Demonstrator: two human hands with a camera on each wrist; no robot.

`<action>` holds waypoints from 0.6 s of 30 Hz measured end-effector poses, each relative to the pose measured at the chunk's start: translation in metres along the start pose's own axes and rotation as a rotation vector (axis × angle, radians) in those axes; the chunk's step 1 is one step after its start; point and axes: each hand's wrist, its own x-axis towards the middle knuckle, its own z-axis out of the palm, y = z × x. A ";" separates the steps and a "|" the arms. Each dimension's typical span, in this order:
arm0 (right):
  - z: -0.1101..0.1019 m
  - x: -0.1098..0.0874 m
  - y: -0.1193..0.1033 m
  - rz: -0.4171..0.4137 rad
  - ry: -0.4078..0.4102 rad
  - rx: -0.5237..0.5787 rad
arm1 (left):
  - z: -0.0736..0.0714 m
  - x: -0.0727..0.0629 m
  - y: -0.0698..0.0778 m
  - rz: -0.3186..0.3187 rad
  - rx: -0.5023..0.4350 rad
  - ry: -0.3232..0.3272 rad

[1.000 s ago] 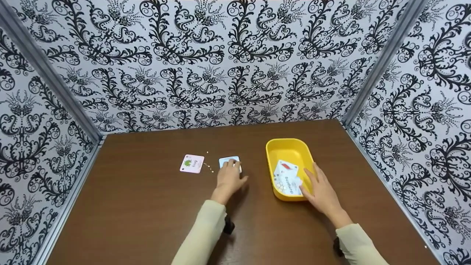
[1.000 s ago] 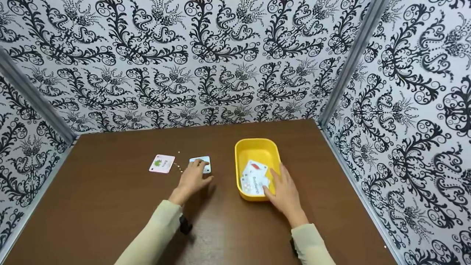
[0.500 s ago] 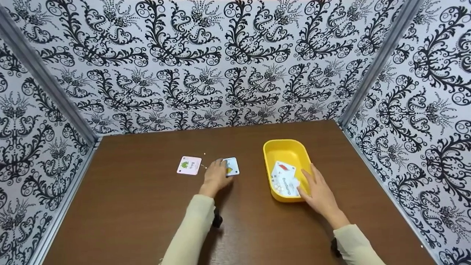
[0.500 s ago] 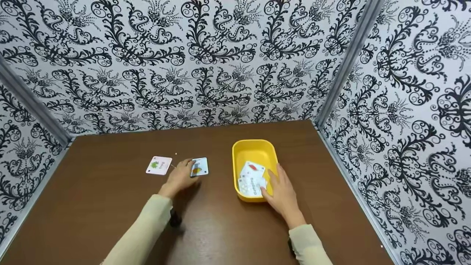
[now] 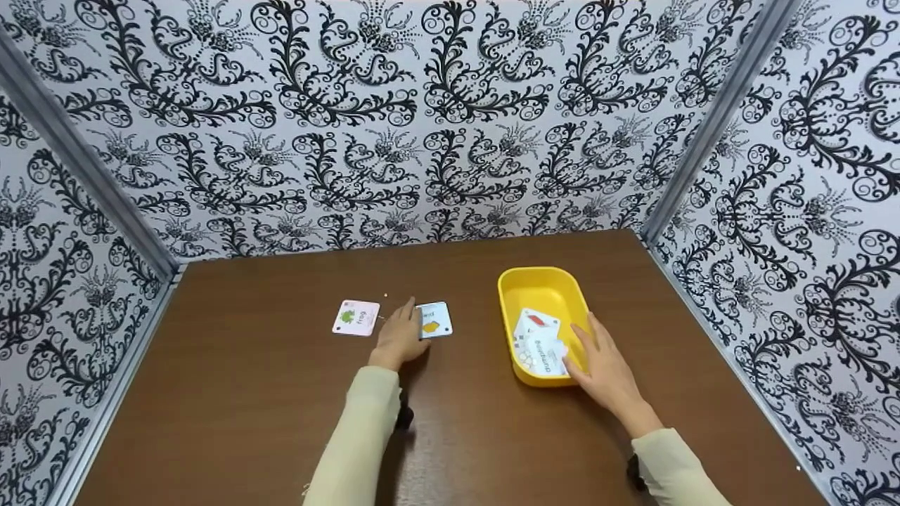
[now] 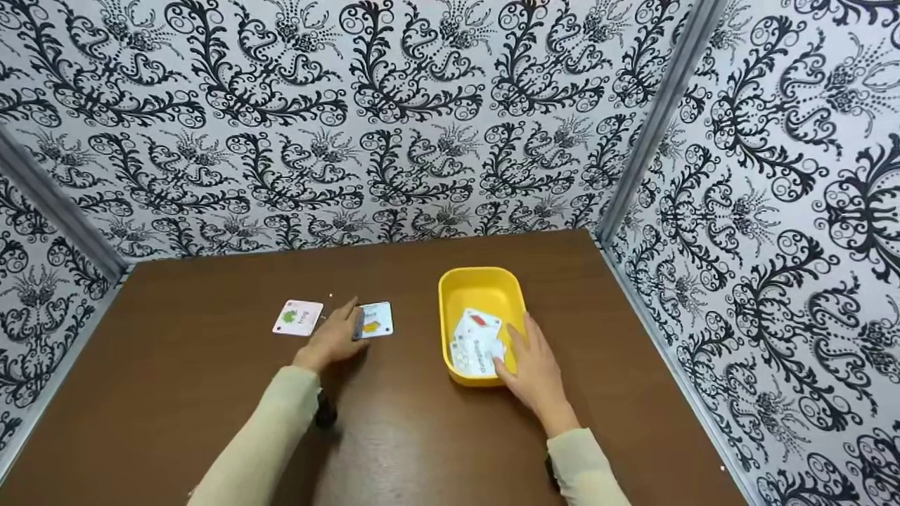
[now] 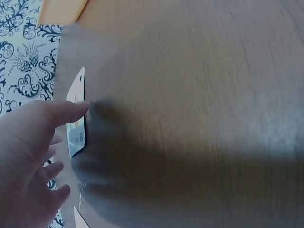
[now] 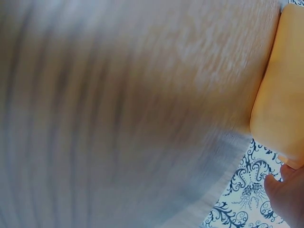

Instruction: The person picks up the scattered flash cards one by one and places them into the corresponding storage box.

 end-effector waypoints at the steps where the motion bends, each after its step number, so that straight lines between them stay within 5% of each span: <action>1: 0.000 0.000 0.000 0.000 0.007 0.002 | -0.001 0.000 0.000 0.002 0.010 -0.007; 8: 0.001 0.000 0.000 0.007 0.002 -0.005 | -0.001 0.000 -0.001 0.005 0.069 -0.011; 18: 0.001 0.000 0.001 0.011 0.003 -0.005 | -0.002 0.001 0.000 0.003 0.095 0.079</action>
